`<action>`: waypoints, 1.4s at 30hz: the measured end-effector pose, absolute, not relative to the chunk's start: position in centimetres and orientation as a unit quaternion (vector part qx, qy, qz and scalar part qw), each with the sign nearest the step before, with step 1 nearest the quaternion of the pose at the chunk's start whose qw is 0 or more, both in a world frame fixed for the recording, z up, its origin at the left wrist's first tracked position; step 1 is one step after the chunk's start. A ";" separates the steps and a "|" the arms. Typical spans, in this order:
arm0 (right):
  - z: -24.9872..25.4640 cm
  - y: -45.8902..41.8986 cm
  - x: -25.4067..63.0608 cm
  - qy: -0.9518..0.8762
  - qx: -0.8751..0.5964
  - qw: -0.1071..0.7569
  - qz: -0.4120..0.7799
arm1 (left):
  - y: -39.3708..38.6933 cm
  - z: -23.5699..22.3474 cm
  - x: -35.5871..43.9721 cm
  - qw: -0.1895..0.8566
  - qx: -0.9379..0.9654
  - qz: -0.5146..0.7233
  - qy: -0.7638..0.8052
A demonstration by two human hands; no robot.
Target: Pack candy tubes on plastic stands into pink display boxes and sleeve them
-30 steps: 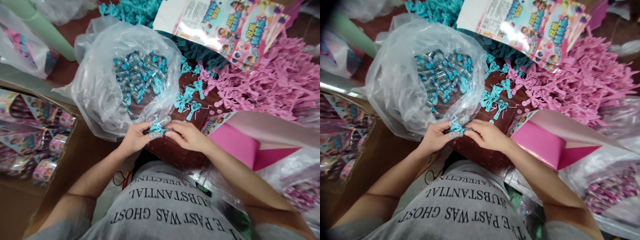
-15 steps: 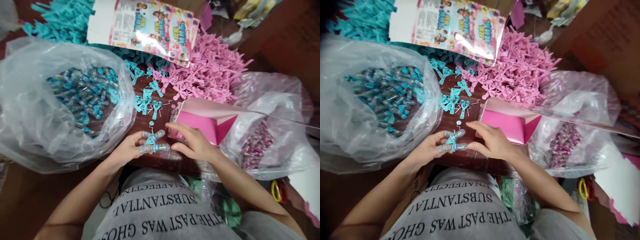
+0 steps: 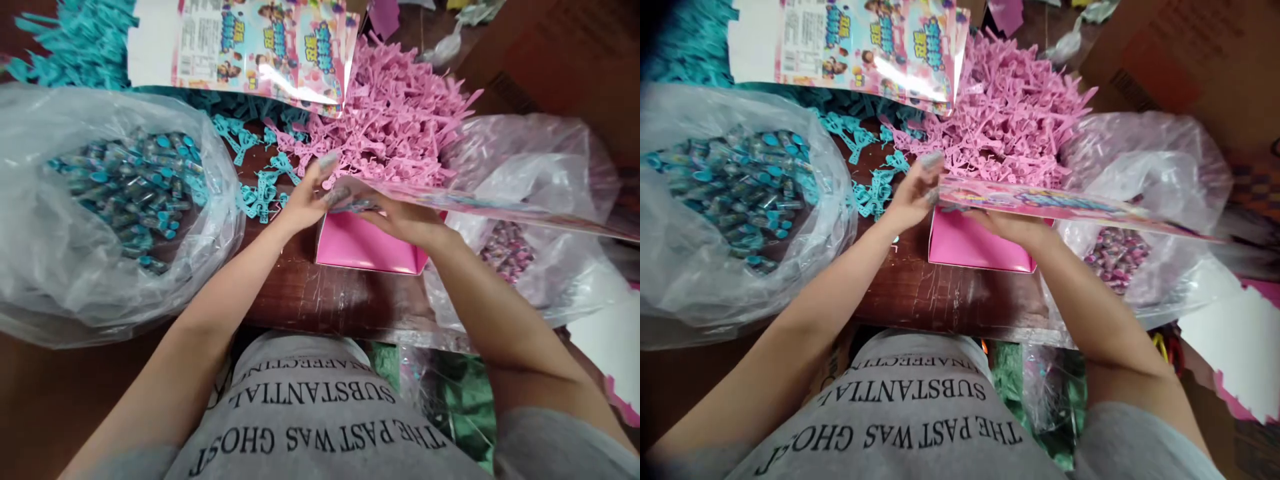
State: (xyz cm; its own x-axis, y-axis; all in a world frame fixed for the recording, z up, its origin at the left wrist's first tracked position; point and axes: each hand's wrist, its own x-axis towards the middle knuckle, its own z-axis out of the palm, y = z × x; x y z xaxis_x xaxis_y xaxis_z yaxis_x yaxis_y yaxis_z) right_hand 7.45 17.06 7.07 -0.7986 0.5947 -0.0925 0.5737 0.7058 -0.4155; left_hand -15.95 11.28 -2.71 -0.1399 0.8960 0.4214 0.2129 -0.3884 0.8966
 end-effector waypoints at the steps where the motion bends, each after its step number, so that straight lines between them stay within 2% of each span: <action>1: 7.0 17.4 6.7 -0.931 -0.309 0.008 0.195 | 12.7 -3.0 -15.6 0.313 0.587 0.579 0.471; 5: 7.5 17.7 4.8 -0.944 -0.308 -0.057 0.103 | 14.1 -3.3 -14.1 0.310 0.528 0.586 0.531; 9: 8.2 17.5 3.9 -0.943 -0.311 -0.098 0.066 | 13.3 -3.3 -13.7 0.310 0.502 0.609 0.530; 17: 7.5 15.7 3.3 -0.946 -0.323 0.001 0.006 | 14.0 -4.3 -14.0 0.326 0.487 0.623 0.517; 28: 7.7 16.4 2.7 -0.975 -0.217 -0.037 0.013 | 13.5 -4.5 -13.9 0.385 0.482 0.618 0.487; 31: 7.0 15.7 2.7 -0.971 -0.238 0.003 0.022 | 13.4 -4.4 -13.8 0.383 0.476 0.620 0.492; 36: 5.5 14.4 3.9 -0.919 -0.374 0.127 0.006 | 12.9 -4.4 -13.6 0.372 0.484 0.620 0.493; 42: 3.4 13.1 4.3 -0.867 -0.420 0.252 0.091 | 12.3 -3.6 -12.5 0.391 0.480 0.639 0.457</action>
